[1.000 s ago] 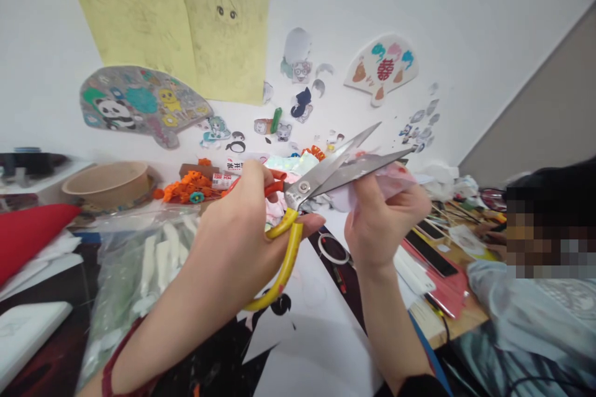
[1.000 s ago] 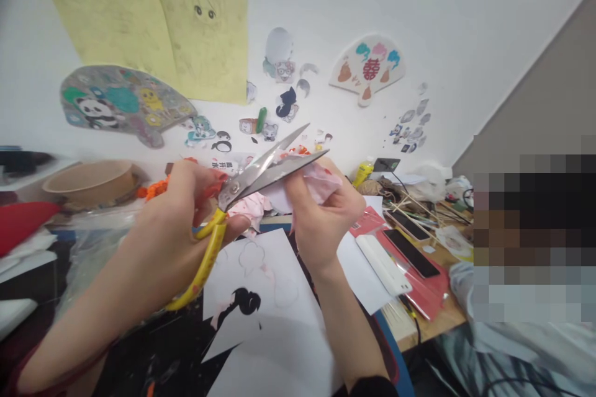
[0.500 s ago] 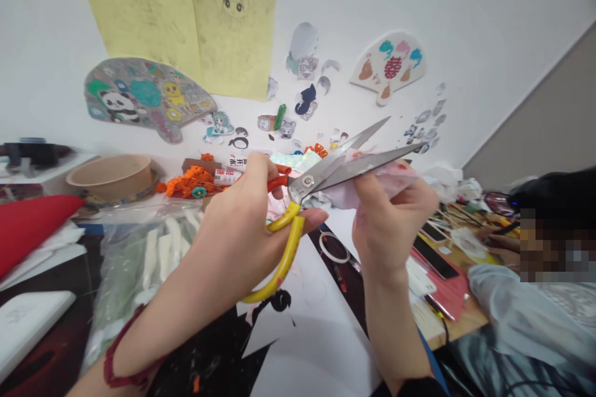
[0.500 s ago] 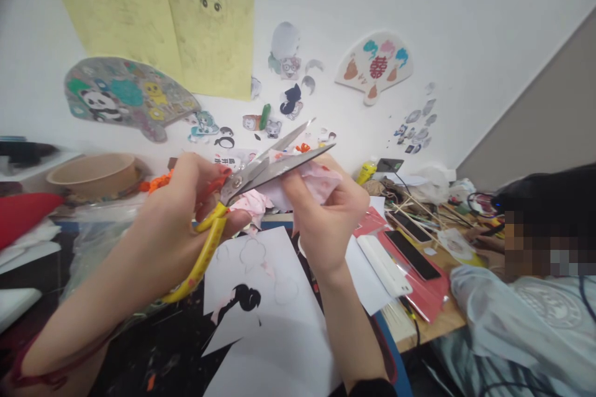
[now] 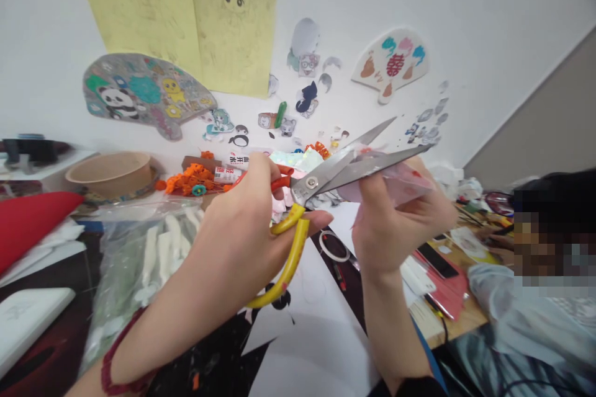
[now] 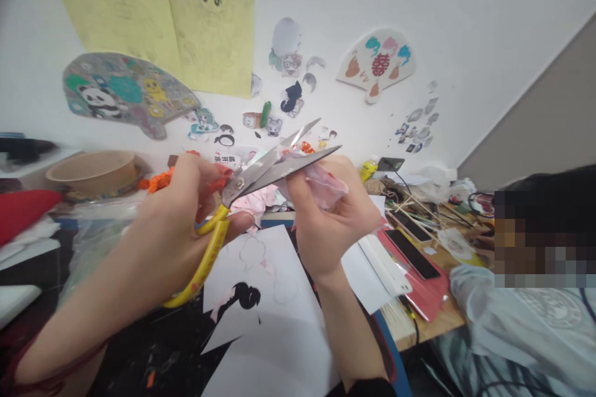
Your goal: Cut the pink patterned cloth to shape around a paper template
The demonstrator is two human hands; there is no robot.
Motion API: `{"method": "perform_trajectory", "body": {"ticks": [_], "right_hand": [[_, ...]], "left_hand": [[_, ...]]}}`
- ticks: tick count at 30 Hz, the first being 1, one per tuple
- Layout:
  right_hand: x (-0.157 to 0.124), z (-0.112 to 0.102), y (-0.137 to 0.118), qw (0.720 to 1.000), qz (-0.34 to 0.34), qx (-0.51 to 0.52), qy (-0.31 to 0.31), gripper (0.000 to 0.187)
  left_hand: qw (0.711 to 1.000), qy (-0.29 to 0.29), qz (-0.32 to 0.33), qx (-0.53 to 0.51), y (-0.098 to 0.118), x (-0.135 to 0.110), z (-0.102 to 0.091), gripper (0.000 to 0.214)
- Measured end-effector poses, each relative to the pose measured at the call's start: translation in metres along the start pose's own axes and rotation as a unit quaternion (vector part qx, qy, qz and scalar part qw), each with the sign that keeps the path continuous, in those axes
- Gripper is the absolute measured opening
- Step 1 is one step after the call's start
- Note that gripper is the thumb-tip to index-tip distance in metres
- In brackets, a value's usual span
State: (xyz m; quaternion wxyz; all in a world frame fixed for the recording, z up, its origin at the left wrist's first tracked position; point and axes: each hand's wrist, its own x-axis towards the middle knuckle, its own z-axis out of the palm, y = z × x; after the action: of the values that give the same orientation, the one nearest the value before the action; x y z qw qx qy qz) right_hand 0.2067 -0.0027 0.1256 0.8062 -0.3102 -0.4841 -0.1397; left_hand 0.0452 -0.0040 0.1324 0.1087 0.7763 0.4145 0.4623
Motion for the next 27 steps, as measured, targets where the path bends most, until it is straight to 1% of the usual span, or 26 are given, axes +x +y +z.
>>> {"method": "perform_trajectory", "body": {"ticks": [3,7,10,15,18,22,27], "right_hand": [[-0.002,0.001,0.004,0.999,0.022,0.044,-0.008,0.019],[-0.002,0.001,0.004,0.993,0.085,0.061,-0.051,0.016],[-0.002,0.0,0.0,0.986,0.117,0.09,-0.078,0.014],[-0.002,-0.002,-0.003,0.978,0.148,0.117,-0.085,0.016],[0.0,-0.002,-0.004,0.975,0.154,0.137,-0.084,0.012],[0.003,-0.003,-0.005,0.971,0.146,0.172,-0.078,0.011],[0.005,-0.007,-0.006,0.973,0.14,0.164,-0.087,0.013]], "left_hand": [[1.0,0.006,0.002,-0.014,0.001,0.001,0.002,0.046],[0.999,0.005,0.004,-0.034,0.0,0.002,0.005,0.044],[0.999,-0.005,0.007,-0.047,-0.002,0.002,0.006,0.04],[0.999,-0.019,0.009,-0.041,-0.001,0.003,0.004,0.041],[0.999,-0.024,0.009,-0.025,0.002,0.003,0.001,0.036],[0.999,-0.025,0.008,-0.027,0.007,0.003,-0.001,0.038],[0.998,-0.041,0.0,-0.038,0.008,0.002,-0.004,0.038]]}}
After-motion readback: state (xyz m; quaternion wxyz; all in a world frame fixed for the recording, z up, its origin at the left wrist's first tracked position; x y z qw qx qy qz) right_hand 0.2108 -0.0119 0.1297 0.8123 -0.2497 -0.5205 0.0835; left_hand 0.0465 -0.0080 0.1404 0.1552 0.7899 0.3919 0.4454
